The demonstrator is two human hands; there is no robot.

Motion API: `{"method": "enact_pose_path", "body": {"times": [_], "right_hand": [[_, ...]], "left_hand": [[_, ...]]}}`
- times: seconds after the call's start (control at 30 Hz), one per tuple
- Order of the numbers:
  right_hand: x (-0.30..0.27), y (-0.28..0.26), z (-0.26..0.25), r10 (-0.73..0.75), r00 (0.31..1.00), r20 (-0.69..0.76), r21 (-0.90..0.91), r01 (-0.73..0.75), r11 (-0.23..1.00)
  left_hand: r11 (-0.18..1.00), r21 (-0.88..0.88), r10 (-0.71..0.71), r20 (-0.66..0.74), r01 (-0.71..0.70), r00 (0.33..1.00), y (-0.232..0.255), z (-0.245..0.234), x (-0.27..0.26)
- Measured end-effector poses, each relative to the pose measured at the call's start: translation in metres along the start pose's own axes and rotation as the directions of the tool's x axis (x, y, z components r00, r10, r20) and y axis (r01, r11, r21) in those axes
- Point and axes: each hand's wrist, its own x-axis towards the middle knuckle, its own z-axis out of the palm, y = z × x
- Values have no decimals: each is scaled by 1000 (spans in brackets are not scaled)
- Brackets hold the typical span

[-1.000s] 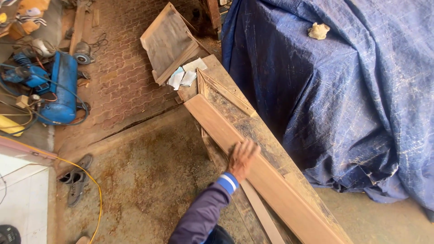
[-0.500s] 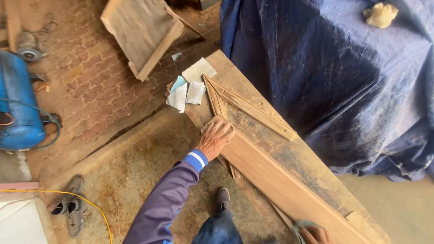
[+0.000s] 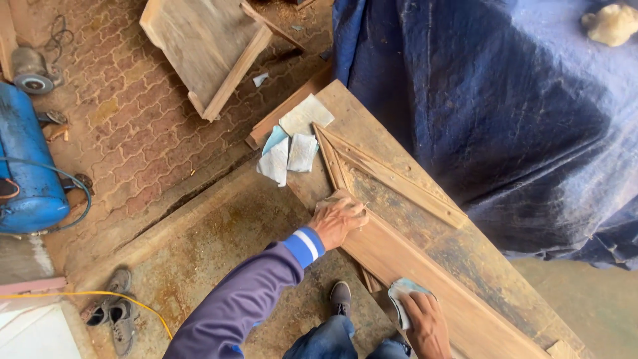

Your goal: Manually sanding a wooden board and a triangular wood frame piece using sandpaper.

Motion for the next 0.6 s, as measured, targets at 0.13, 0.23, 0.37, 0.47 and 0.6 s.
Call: {"method": "enact_pose_path", "body": {"times": [0.13,0.23,0.37,0.47,0.6], "right_hand": [[28,-13,33,-14,997,70,-29,16,999],[77,-39,76,-17,991,133,-43,23,999],[115,-68,96,-86,989,124,-53,93,994],[96,-61,82,-51,990,130,-42,57,998],[75,-47,66,45,981,189,-48,-37,998]], "left_hand": [[997,-70,31,-41,-34,999,-15,6,11],[989,-148,29,-8,-29,1000,-16,-2,14],[990,-141,25,-11,-26,1000,-19,12,19],[986,-163,23,-5,-24,1000,-18,12,19],[980,-197,-14,39,21,999,-15,3,26]]}}
